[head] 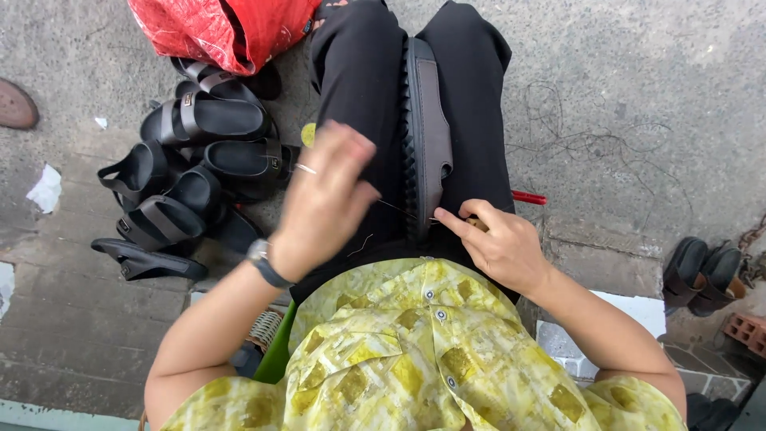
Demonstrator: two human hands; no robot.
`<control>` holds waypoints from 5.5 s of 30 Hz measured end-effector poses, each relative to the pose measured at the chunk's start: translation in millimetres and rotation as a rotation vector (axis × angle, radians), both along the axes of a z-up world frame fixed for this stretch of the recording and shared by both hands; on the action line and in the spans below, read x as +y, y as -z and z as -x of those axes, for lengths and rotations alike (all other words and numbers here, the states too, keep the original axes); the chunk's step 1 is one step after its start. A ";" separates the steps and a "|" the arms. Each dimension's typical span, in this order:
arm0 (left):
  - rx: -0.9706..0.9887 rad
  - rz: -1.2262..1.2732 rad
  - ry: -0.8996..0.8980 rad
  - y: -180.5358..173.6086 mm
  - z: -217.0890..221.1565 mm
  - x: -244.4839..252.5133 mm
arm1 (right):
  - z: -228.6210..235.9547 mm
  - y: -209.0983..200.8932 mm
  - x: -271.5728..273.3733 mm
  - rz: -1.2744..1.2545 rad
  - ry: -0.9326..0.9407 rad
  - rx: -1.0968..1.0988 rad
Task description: A person is hand-stitching the sole of a black sandal using a needle and thread while sitting on the ground.
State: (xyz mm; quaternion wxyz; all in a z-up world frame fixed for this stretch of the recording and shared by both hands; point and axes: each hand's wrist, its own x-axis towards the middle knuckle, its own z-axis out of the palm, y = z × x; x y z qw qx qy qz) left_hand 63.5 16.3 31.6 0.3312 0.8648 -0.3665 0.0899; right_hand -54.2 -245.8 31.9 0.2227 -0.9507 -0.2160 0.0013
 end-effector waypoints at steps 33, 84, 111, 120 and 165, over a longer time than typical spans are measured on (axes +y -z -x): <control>0.022 0.253 0.092 31.7 48.1 -20.1 | 13.4 41.5 8.5 0.080 0.031 -0.104; -0.044 0.332 0.222 30.1 55.2 -40.1 | 11.9 21.5 17.0 -0.786 0.361 0.305; 0.221 0.325 0.132 47.7 55.9 -42.7 | 14.6 -1.1 9.2 -0.546 0.439 0.064; 0.222 0.302 0.115 45.6 54.6 -38.6 | 0.3 9.9 23.3 -0.453 0.279 0.067; 0.057 -0.546 0.087 22.9 53.7 -28.6 | -7.2 -62.4 -39.4 -0.633 0.351 0.424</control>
